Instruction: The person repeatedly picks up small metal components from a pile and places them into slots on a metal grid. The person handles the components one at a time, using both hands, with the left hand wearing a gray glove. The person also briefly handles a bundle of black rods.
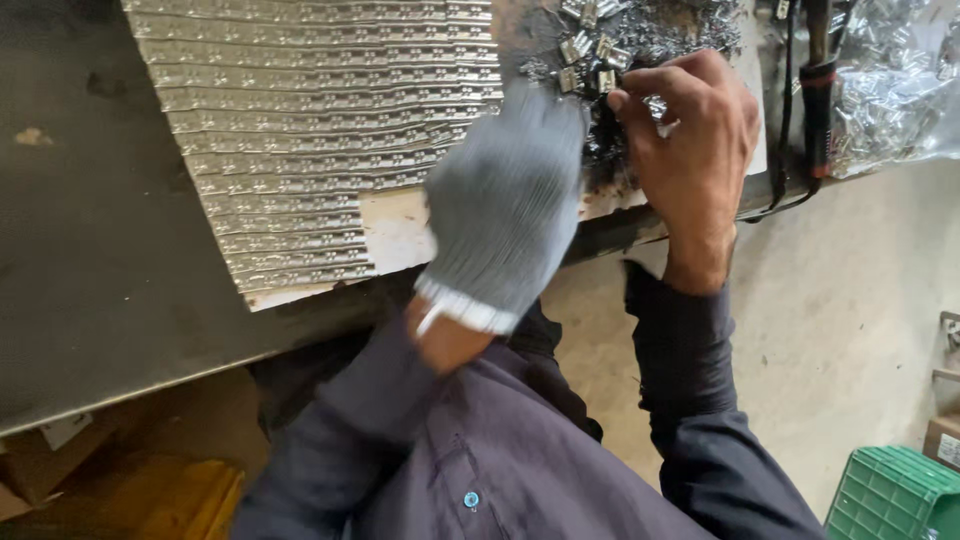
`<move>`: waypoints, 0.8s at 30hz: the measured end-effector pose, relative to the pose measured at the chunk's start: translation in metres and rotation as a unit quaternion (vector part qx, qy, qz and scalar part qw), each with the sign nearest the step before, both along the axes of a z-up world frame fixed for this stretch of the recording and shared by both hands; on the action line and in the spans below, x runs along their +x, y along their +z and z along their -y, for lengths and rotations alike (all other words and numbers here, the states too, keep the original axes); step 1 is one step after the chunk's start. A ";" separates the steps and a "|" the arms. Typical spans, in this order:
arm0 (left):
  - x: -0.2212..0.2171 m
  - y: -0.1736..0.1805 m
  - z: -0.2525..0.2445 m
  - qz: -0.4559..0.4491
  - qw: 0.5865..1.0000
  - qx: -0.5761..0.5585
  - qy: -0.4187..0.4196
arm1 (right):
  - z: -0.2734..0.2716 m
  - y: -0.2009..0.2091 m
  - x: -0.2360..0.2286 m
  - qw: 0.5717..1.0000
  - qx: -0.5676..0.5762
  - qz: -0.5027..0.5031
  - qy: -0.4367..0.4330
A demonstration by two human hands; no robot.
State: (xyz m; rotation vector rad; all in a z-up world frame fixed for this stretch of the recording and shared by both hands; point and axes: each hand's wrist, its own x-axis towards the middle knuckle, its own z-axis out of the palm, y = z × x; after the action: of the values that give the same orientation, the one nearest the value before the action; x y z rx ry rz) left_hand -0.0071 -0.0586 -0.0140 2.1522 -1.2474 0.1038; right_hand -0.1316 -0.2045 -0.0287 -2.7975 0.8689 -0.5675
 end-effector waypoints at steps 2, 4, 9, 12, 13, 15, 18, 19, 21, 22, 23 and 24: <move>0.002 -0.018 0.038 0.040 0.998 0.029 0.050 | 0.006 -0.002 -0.003 1.000 -0.017 -0.018 0.006; 0.005 -0.031 0.057 0.054 0.995 0.036 0.069 | 0.011 -0.003 -0.004 1.000 0.021 0.008 0.000; 0.004 -0.022 0.055 0.074 0.994 0.003 0.080 | -0.003 -0.003 -0.015 0.951 0.216 0.223 0.004; -0.003 0.011 0.013 -0.118 0.989 -0.077 -0.046 | -0.030 0.006 -0.022 0.884 0.367 0.289 -0.031; -0.005 0.020 -0.009 -0.146 0.982 -0.088 -0.077 | -0.041 0.008 -0.022 0.898 0.353 0.263 0.018; -0.003 0.032 -0.053 -0.156 0.977 -0.113 -0.097 | -0.060 0.012 -0.017 0.917 0.320 0.208 0.111; 0.012 0.026 -0.100 -0.096 0.991 -0.070 -0.061 | -0.087 0.009 0.001 0.927 0.320 0.144 0.130; 0.016 0.020 -0.107 -0.068 0.996 -0.040 -0.040 | -0.099 0.005 0.007 0.936 0.296 0.134 0.133; 0.022 0.007 -0.116 -0.007 1.000 0.021 0.005 | -0.111 0.000 0.019 0.956 0.223 0.110 0.156; 0.023 0.005 -0.119 -0.010 1.000 0.029 0.002 | -0.114 -0.003 0.026 0.964 0.174 0.097 0.175; 0.024 0.004 -0.123 -0.012 0.999 0.038 -0.003 | -0.116 -0.005 0.031 0.970 0.125 0.085 0.192; 0.025 0.005 -0.126 -0.015 0.999 0.047 -0.008 | -0.118 -0.004 0.034 0.971 0.114 0.080 0.196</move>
State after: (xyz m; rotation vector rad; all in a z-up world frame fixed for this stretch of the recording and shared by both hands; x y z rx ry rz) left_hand 0.0177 0.0670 -0.0095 2.2156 -1.2749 0.0058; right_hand -0.0976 -0.0865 -0.0329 -2.5689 0.3104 -0.5739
